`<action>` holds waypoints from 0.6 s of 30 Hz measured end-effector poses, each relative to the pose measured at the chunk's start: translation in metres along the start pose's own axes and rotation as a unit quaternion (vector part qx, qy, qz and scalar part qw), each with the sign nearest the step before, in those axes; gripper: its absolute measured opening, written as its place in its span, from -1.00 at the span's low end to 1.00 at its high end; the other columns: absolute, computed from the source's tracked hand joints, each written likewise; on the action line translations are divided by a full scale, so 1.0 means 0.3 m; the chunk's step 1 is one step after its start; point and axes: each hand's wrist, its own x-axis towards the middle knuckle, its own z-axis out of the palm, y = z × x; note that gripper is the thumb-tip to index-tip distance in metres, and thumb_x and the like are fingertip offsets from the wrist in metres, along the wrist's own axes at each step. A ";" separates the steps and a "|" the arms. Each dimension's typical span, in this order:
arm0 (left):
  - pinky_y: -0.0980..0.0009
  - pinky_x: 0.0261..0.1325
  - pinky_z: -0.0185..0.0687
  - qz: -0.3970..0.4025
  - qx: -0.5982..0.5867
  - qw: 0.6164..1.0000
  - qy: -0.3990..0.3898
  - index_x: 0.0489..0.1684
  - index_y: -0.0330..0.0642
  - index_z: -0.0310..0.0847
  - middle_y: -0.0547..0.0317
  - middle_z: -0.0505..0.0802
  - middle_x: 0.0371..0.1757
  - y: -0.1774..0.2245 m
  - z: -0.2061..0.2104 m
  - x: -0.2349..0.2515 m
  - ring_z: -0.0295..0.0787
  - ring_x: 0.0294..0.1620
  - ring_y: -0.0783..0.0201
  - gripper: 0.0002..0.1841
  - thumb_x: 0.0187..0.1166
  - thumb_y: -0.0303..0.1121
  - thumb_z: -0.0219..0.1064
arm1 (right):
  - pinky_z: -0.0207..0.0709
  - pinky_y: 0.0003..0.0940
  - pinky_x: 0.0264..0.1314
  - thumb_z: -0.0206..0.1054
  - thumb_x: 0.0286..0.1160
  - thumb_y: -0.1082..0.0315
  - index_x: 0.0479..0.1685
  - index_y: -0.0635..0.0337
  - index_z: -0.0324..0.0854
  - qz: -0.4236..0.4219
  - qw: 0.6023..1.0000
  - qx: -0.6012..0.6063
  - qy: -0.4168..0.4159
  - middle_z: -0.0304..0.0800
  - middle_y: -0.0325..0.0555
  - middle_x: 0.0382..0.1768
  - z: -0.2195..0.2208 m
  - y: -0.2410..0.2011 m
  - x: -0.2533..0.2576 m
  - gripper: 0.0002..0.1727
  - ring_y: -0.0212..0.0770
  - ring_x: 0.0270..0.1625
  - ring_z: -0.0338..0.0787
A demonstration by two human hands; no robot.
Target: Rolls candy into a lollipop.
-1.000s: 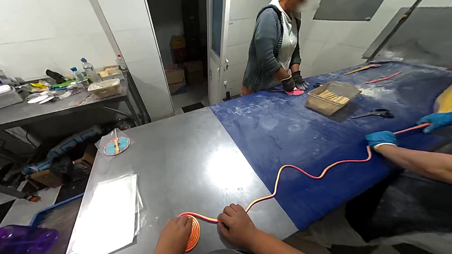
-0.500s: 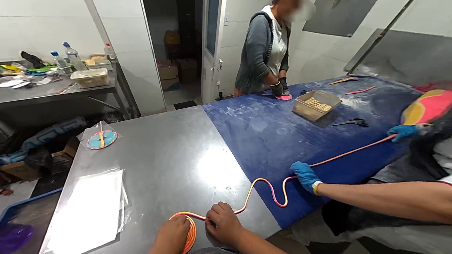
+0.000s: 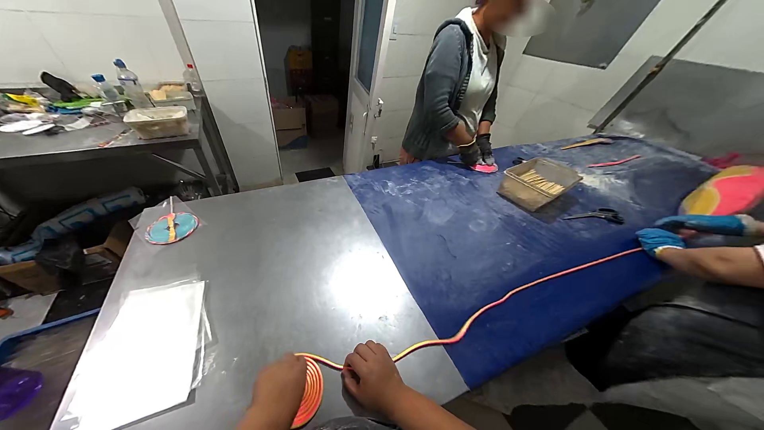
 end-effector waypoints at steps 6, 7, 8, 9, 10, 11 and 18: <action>-0.13 0.20 0.74 0.072 0.001 0.996 0.054 0.24 -0.24 0.68 -0.12 0.83 0.24 -0.043 -0.019 0.009 0.81 0.24 -0.15 -0.72 0.68 -0.42 0.21 | 0.64 -0.22 -0.18 0.27 0.48 -0.02 -0.31 -0.13 0.75 0.010 1.000 -0.006 0.015 0.75 -0.29 -0.36 -0.001 -0.004 -0.002 -0.75 -0.20 -0.19 0.76; -0.09 0.29 0.71 0.148 0.001 0.983 0.108 0.20 -0.25 0.71 -0.10 0.84 0.22 -0.055 0.024 0.025 0.81 0.26 -0.11 -0.72 0.64 -0.54 0.19 | 0.64 -0.22 -0.18 0.27 0.49 -0.02 -0.31 -0.14 0.75 0.010 1.000 -0.007 0.017 0.75 -0.29 -0.36 -0.002 -0.005 -0.002 -0.75 -0.20 -0.20 0.76; -0.07 0.38 0.67 0.200 0.000 0.971 0.132 0.22 -0.24 0.72 -0.07 0.84 0.27 -0.060 0.059 0.040 0.79 0.33 -0.08 -0.69 0.63 -0.60 0.15 | 0.64 -0.23 -0.18 0.28 0.49 -0.03 -0.32 -0.14 0.75 0.010 1.000 -0.009 0.018 0.75 -0.30 -0.37 -0.001 -0.005 -0.003 -0.75 -0.20 -0.20 0.76; -0.07 0.38 0.68 0.213 0.001 0.969 0.122 0.23 -0.23 0.71 -0.05 0.82 0.33 -0.057 0.076 0.046 0.77 0.39 -0.07 -0.67 0.65 -0.61 0.11 | 0.64 -0.23 -0.18 0.27 0.48 -0.03 -0.32 -0.15 0.75 0.011 1.000 -0.011 0.016 0.75 -0.31 -0.37 0.001 -0.006 -0.003 -0.75 -0.21 -0.20 0.76; -0.07 0.33 0.70 0.197 0.002 0.975 0.104 0.25 -0.24 0.69 -0.06 0.80 0.35 -0.046 0.074 0.043 0.77 0.37 -0.08 -0.67 0.66 -0.61 0.08 | 0.64 -0.23 -0.17 0.27 0.47 -0.04 -0.31 -0.15 0.76 0.014 1.000 -0.013 0.014 0.75 -0.31 -0.36 0.002 -0.005 -0.001 -0.74 -0.21 -0.20 0.76; -0.09 0.25 0.71 0.167 0.003 0.982 0.086 0.23 -0.27 0.67 -0.10 0.80 0.30 -0.028 0.058 0.036 0.79 0.30 -0.11 -0.68 0.65 -0.61 0.09 | 0.65 -0.22 -0.15 0.26 0.48 -0.04 -0.30 -0.15 0.76 0.020 1.000 -0.014 0.010 0.76 -0.31 -0.36 0.002 -0.004 0.001 -0.73 -0.21 -0.19 0.77; -0.22 0.30 0.62 0.038 0.000 0.999 0.008 0.22 -0.24 0.67 -0.17 0.83 0.25 0.070 -0.058 0.056 0.79 0.29 -0.18 -0.51 0.81 -0.01 0.01 | 0.65 -0.14 -0.13 0.17 0.53 -0.11 -0.24 -0.15 0.79 0.070 0.996 -0.046 0.018 0.79 -0.27 -0.32 -0.023 0.076 -0.019 -0.64 -0.15 -0.15 0.79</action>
